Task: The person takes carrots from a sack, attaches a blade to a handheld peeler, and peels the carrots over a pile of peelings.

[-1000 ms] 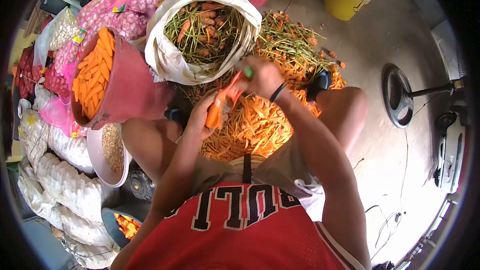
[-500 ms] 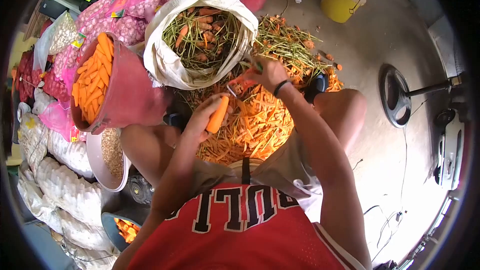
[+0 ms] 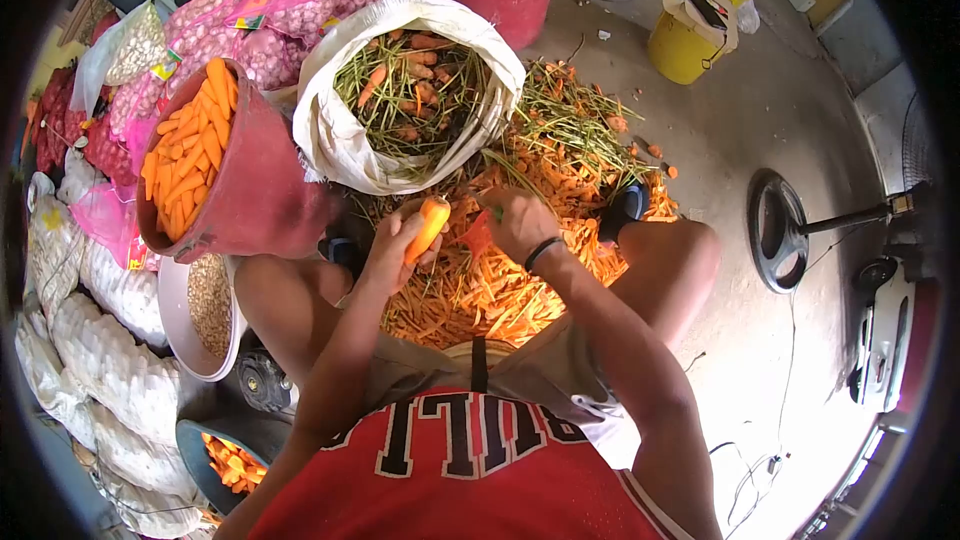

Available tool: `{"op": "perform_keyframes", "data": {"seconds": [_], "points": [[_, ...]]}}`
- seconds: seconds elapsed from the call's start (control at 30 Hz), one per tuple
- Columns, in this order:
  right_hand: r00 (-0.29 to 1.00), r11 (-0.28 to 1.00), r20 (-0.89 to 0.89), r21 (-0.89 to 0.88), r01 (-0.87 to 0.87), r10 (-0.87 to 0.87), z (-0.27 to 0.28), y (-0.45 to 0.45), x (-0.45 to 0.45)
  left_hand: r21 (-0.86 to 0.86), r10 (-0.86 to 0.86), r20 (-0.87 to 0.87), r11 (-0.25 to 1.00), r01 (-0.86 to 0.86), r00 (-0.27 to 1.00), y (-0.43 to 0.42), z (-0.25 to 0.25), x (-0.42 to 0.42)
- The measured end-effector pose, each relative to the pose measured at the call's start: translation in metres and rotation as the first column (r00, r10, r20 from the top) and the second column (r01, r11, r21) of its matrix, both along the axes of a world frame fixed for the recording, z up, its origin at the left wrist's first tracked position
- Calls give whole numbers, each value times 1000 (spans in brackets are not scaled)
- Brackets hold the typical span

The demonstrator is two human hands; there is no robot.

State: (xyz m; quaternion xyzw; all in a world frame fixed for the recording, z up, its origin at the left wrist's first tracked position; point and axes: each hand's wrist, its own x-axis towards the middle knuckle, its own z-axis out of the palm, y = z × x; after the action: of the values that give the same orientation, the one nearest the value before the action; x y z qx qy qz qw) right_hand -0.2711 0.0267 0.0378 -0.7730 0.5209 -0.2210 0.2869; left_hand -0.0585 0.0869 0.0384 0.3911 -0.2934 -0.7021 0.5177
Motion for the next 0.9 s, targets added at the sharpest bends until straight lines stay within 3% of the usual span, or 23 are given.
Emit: {"op": "perform_keyframes", "data": {"seconds": [0.13, 0.17, 0.27, 0.4, 0.43, 0.5, 0.53, 0.6, 0.7, 0.77, 0.83, 0.87, 0.9], "points": [[991, 999, 131, -24, -25, 28, -1, 28, 11, 14, 35, 346, 999, -43, 938, -5, -8, -9], [986, 998, 157, -44, -41, 47, -2, 32, 13, -73, 55, 433, 997, -26, 900, -7, -10, -11], [1000, 999, 27, 37, -16, 15, 6, 30, 14, -299, 153, 611, 953, 47, 776, -10, -6, -24], [993, 998, -115, 65, -23, 30, -4, 28, 9, -338, 105, 718, 917, 212, 688, -12, -13, -22], [934, 979, -299, 129, -160, 193, -28, 22, 5, -301, 42, 638, 933, 199, 769, -9, -13, -22], [657, 880, -586, 317, -354, 475, -102, 0, -8, -228, -84, 442, 952, 203, 893, -5, -9, -27], [649, 840, -551, 457, -292, 525, -108, -4, -12, -283, -130, 461, 916, 284, 878, -5, -6, -26], [638, 678, -443, 715, -172, 630, -118, -3, -13, -258, -136, 381, 934, 247, 914, -6, -5, -22], [655, 715, -417, 642, -279, 630, -134, 15, 6, -151, -70, 319, 981, 123, 945, -11, -18, 5], [665, 679, -396, 696, -232, 633, -112, 15, 10, 3, 7, 355, 1000, -8, 935, -21, -19, 35], [648, 635, -381, 744, -209, 660, -77, 8, 8, 30, 133, 431, 986, -162, 892, -43, 10, 75], [582, 637, -404, 722, -271, 706, -57, -2, 6, -29, 258, 188, 966, -258, 948, -59, 8, 114], [703, 745, -382, 586, -318, 600, -47, -8, -3, -63, 355, -74, 931, -360, 932, -76, 4, 150]]}}
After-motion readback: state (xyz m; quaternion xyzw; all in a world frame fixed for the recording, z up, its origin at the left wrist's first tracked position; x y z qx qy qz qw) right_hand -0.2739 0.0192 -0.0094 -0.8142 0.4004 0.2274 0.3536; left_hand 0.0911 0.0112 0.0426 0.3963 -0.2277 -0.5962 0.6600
